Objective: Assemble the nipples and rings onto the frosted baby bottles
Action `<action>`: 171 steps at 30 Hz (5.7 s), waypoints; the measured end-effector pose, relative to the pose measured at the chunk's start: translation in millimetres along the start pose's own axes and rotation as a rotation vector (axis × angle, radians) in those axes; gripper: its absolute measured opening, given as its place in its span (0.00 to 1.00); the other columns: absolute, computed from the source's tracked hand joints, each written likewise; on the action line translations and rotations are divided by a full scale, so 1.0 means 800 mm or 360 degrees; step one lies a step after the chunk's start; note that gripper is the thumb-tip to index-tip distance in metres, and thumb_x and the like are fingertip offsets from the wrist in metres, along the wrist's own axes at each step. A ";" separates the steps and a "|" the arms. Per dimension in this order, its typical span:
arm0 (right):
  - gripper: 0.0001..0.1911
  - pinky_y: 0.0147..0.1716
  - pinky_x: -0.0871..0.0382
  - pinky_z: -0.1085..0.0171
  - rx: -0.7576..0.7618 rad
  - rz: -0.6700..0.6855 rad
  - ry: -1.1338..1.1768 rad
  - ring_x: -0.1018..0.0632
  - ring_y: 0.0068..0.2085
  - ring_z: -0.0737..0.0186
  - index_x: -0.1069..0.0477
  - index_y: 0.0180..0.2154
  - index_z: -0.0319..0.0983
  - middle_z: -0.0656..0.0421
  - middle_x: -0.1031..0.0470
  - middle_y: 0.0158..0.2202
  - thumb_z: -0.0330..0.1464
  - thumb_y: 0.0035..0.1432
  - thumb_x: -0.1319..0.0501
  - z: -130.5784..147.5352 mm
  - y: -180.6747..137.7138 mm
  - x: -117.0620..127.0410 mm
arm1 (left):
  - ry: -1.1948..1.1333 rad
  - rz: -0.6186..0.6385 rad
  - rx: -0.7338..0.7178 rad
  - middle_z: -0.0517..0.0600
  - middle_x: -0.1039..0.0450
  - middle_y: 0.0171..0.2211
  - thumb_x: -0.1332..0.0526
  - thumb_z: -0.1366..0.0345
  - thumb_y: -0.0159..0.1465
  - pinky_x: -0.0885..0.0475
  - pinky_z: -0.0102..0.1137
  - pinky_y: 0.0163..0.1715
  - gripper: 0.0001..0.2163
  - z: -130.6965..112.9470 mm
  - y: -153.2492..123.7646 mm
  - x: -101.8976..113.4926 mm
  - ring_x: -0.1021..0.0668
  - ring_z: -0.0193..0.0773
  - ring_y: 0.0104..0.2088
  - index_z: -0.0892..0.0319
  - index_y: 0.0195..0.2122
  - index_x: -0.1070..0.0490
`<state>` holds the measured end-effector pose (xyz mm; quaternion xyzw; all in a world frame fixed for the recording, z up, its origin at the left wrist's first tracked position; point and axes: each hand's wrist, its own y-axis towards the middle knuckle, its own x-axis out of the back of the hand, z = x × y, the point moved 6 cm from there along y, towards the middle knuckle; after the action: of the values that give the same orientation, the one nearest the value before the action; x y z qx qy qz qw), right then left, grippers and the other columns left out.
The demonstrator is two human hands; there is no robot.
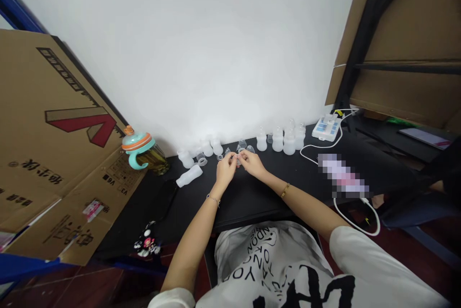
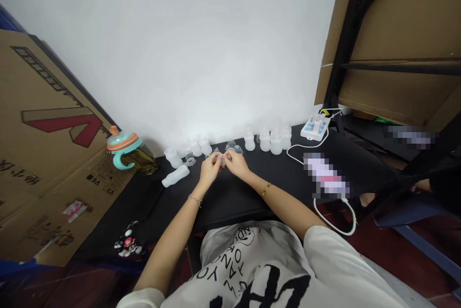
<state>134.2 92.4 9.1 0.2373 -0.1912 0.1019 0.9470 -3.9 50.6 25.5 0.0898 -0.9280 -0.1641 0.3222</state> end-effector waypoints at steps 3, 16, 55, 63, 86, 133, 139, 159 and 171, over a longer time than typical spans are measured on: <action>0.06 0.30 0.33 0.67 -0.0023 0.0015 0.0032 0.24 0.26 0.64 0.27 0.40 0.41 0.63 0.22 0.28 0.35 0.66 0.41 0.000 -0.001 -0.001 | 0.0000 -0.0060 0.0052 0.45 0.20 0.26 0.44 0.58 0.71 0.30 0.32 0.33 0.10 0.004 -0.001 0.002 0.20 0.39 0.25 0.54 0.48 0.28; 0.10 0.25 0.33 0.68 -0.0107 0.0116 0.0137 0.26 0.20 0.68 0.26 0.49 0.41 0.64 0.22 0.27 0.33 0.68 0.40 -0.002 -0.003 -0.013 | 0.0029 -0.0183 0.0059 0.44 0.21 0.28 0.44 0.55 0.72 0.30 0.31 0.35 0.11 0.010 0.001 0.007 0.21 0.37 0.26 0.53 0.45 0.27; 0.15 0.27 0.37 0.66 0.0067 -0.0007 0.0075 0.28 0.22 0.64 0.18 0.36 0.41 0.63 0.29 0.21 0.39 0.66 0.42 0.014 -0.006 0.007 | 0.0024 -0.0140 -0.0112 0.45 0.25 0.27 0.41 0.55 0.69 0.32 0.28 0.33 0.11 0.004 0.007 0.008 0.22 0.36 0.29 0.56 0.39 0.24; 0.13 0.27 0.33 0.67 -0.0016 -0.0021 0.0078 0.26 0.23 0.65 0.20 0.43 0.40 0.63 0.26 0.25 0.38 0.66 0.42 0.003 -0.003 0.000 | 0.0129 -0.0196 -0.0072 0.47 0.22 0.29 0.40 0.57 0.68 0.32 0.29 0.34 0.10 0.001 0.004 0.010 0.21 0.38 0.31 0.55 0.39 0.23; 0.13 0.30 0.32 0.68 -0.0009 -0.0017 -0.0006 0.24 0.27 0.64 0.20 0.46 0.43 0.61 0.22 0.31 0.33 0.65 0.42 0.004 -0.004 -0.003 | 0.0189 -0.0065 0.0001 0.47 0.21 0.25 0.42 0.55 0.71 0.32 0.31 0.33 0.10 0.000 0.001 0.006 0.18 0.43 0.30 0.53 0.41 0.24; 0.14 0.33 0.35 0.67 -0.0002 0.0043 -0.0129 0.25 0.29 0.63 0.21 0.47 0.43 0.64 0.26 0.28 0.29 0.63 0.42 0.004 -0.004 0.000 | 0.0446 -0.0167 -0.0157 0.52 0.21 0.41 0.39 0.62 0.70 0.32 0.32 0.37 0.06 -0.002 0.003 0.005 0.21 0.40 0.33 0.55 0.42 0.23; 0.12 0.32 0.35 0.67 -0.0033 -0.0007 -0.0091 0.25 0.29 0.63 0.23 0.45 0.42 0.63 0.27 0.28 0.31 0.64 0.42 0.000 -0.002 -0.001 | 0.0316 -0.0158 -0.0157 0.49 0.22 0.37 0.39 0.64 0.70 0.34 0.31 0.37 0.06 0.002 0.006 0.004 0.24 0.37 0.30 0.56 0.38 0.24; 0.11 0.32 0.39 0.67 0.0072 -0.0014 -0.0198 0.29 0.28 0.64 0.19 0.42 0.41 0.61 0.22 0.31 0.32 0.65 0.41 0.007 0.000 0.001 | 0.0249 -0.0192 -0.0190 0.47 0.23 0.35 0.38 0.64 0.68 0.34 0.30 0.35 0.05 0.000 0.006 0.009 0.25 0.35 0.28 0.57 0.34 0.26; 0.12 0.31 0.39 0.67 0.0058 -0.0053 -0.0172 0.30 0.27 0.65 0.18 0.44 0.41 0.61 0.23 0.31 0.34 0.64 0.40 0.007 -0.001 -0.001 | 0.0044 -0.0150 -0.0090 0.47 0.23 0.34 0.39 0.58 0.68 0.30 0.30 0.33 0.09 0.011 0.009 0.005 0.24 0.33 0.25 0.57 0.35 0.27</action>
<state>132.0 88.9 13.4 0.2630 -0.2362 0.0765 0.9323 -13.0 58.3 24.3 0.1264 -0.9132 -0.2040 0.3294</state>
